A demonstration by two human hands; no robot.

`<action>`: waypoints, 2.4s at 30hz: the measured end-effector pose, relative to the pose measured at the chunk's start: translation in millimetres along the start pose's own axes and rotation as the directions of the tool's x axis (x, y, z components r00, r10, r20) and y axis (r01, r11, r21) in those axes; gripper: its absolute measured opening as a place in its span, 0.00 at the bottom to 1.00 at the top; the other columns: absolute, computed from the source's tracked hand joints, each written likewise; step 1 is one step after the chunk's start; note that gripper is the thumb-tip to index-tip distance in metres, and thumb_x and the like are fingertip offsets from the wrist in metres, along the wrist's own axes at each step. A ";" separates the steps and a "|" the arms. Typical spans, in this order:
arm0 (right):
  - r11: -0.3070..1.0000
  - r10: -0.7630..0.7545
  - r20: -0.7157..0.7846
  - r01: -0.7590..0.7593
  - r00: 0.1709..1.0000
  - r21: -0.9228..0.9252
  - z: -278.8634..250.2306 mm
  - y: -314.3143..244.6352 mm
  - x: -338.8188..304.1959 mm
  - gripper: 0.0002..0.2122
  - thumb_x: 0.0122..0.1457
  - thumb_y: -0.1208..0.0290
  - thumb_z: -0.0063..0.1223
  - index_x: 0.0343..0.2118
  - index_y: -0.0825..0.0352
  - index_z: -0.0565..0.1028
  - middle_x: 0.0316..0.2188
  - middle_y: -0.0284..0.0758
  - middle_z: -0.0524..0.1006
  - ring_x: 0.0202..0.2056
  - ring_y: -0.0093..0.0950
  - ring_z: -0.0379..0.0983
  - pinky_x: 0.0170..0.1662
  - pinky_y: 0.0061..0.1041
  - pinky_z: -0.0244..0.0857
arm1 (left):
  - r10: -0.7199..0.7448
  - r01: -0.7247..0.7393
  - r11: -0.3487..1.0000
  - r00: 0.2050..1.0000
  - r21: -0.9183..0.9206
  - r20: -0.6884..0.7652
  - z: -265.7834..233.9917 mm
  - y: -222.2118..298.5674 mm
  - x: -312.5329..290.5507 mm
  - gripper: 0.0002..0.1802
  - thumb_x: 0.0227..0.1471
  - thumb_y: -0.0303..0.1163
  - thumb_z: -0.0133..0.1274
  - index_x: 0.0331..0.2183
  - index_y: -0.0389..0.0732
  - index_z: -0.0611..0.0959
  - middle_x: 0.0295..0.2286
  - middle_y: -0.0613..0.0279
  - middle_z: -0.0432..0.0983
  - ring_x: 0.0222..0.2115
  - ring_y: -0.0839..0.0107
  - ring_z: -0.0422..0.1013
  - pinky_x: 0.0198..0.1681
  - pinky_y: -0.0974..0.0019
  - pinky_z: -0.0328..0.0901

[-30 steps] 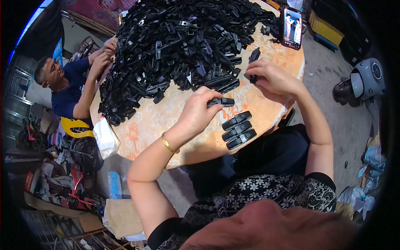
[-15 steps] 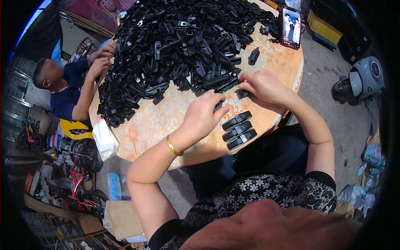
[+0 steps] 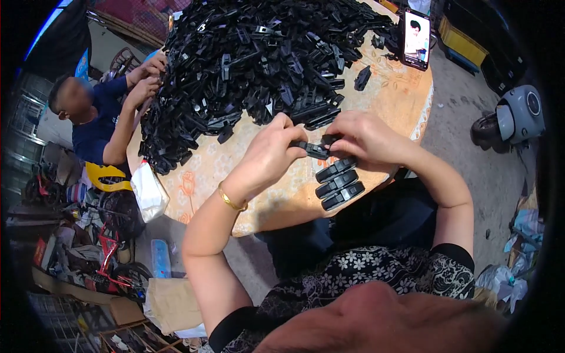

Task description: The person picks up plastic pieces from a table, snaps them together by hand to assemble parts, and stacks the assembled parts on the table.

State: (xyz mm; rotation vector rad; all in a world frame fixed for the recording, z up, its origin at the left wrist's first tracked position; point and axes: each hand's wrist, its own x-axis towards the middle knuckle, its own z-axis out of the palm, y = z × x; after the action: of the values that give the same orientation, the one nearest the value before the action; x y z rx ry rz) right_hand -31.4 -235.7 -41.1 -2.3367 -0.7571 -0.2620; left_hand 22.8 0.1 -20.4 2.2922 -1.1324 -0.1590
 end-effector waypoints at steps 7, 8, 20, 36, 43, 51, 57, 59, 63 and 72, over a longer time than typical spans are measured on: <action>0.974 -0.097 -0.012 0.093 0.995 -0.204 2.9 0.2 2.7 0.11 0.47 0.72 0.61 0.34 0.68 0.78 0.29 0.38 0.73 0.36 0.38 0.70 0.38 0.34 0.66 | 0.033 -0.032 0.999 0.990 0.008 -0.137 22.4 4.6 0.8 0.09 0.39 0.28 0.62 0.27 0.35 0.82 0.27 0.53 0.74 0.32 0.53 0.71 0.37 0.57 0.66; 0.974 -0.097 -0.011 0.093 0.995 -0.205 0.0 -0.4 2.6 0.11 0.47 0.72 0.61 0.34 0.68 0.78 0.29 0.38 0.73 0.36 0.38 0.70 0.38 0.34 0.66 | 0.032 -0.031 0.999 0.990 0.007 -0.137 22.2 4.8 0.7 0.09 0.39 0.28 0.62 0.27 0.35 0.82 0.27 0.53 0.74 0.32 0.53 0.71 0.37 0.57 0.66; 0.965 -0.205 0.088 0.216 0.975 -0.146 1.4 8.6 10.3 0.10 0.44 0.70 0.62 0.30 0.68 0.78 0.26 0.37 0.72 0.36 0.39 0.70 0.38 0.35 0.65 | 0.096 -0.104 0.993 0.984 -0.047 -0.150 26.2 1.4 5.7 0.10 0.38 0.26 0.65 0.25 0.32 0.82 0.23 0.54 0.74 0.25 0.62 0.71 0.29 0.63 0.66; 0.948 -0.067 -0.188 0.004 0.980 -0.318 -22.2 54.2 11.9 0.11 0.49 0.78 0.55 0.38 0.67 0.78 0.35 0.38 0.77 0.40 0.38 0.72 0.43 0.33 0.67 | 0.276 -0.166 0.916 0.921 0.364 -0.274 33.3 -5.1 33.1 0.14 0.39 0.29 0.63 0.30 0.37 0.78 0.36 0.55 0.68 0.37 0.57 0.65 0.38 0.59 0.64; 0.931 0.048 -0.075 -0.072 0.996 -0.359 -10.6 55.6 15.2 0.13 0.49 0.74 0.58 0.40 0.66 0.77 0.37 0.37 0.76 0.41 0.38 0.71 0.43 0.34 0.67 | 0.450 -0.348 0.804 0.886 0.481 -0.111 31.2 -0.8 17.6 0.11 0.39 0.23 0.57 0.29 0.35 0.73 0.35 0.50 0.71 0.35 0.54 0.68 0.38 0.59 0.66; 0.954 0.250 0.060 -0.257 0.966 0.152 -30.8 34.9 -7.2 0.11 0.54 0.72 0.57 0.41 0.66 0.76 0.31 0.43 0.78 0.33 0.40 0.75 0.40 0.34 0.67 | 0.513 -0.492 0.848 0.855 0.197 -0.076 27.3 0.3 1.3 0.11 0.44 0.21 0.55 0.34 0.33 0.75 0.36 0.49 0.73 0.36 0.52 0.70 0.39 0.58 0.67; 0.989 0.073 0.033 -0.068 0.997 -0.129 -31.4 37.6 -12.5 0.12 0.51 0.70 0.60 0.39 0.67 0.78 0.28 0.41 0.76 0.33 0.40 0.73 0.38 0.35 0.67 | 0.291 -0.297 0.955 0.942 -0.012 -0.165 30.2 6.0 4.1 0.17 0.43 0.19 0.56 0.39 0.35 0.75 0.33 0.50 0.71 0.35 0.52 0.70 0.39 0.59 0.67; 0.980 0.007 -0.001 -0.007 1.000 -0.198 -30.9 38.4 -11.6 0.12 0.49 0.69 0.62 0.36 0.68 0.79 0.27 0.40 0.74 0.32 0.41 0.73 0.38 0.36 0.66 | 0.094 -0.117 0.986 0.977 -0.115 -0.190 31.7 7.6 2.3 0.21 0.42 0.19 0.56 0.43 0.35 0.74 0.32 0.50 0.70 0.35 0.52 0.69 0.39 0.60 0.67; 0.989 0.096 0.022 -0.093 0.995 -0.115 -28.3 25.1 -6.1 0.13 0.47 0.68 0.64 0.34 0.69 0.78 0.28 0.41 0.74 0.34 0.40 0.72 0.37 0.34 0.65 | 0.148 -0.153 0.988 0.981 -0.027 -0.126 24.3 11.2 3.9 0.23 0.44 0.22 0.54 0.46 0.35 0.74 0.32 0.49 0.69 0.35 0.52 0.70 0.39 0.59 0.67; 0.998 0.056 0.131 -0.054 0.990 -0.014 -18.7 5.3 -2.3 0.14 0.50 0.66 0.60 0.36 0.69 0.78 0.31 0.43 0.76 0.35 0.43 0.73 0.39 0.36 0.67 | -0.291 0.295 0.953 0.954 -0.068 0.065 -2.8 12.3 0.0 0.16 0.50 0.27 0.46 0.41 0.34 0.79 0.33 0.41 0.75 0.37 0.45 0.72 0.41 0.51 0.66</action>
State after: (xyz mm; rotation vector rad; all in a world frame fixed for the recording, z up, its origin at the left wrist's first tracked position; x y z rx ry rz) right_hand -29.9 -252.1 -30.4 -2.3983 -0.7539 -0.0889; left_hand 15.3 -4.6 -11.5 2.3876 -0.7891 -0.3745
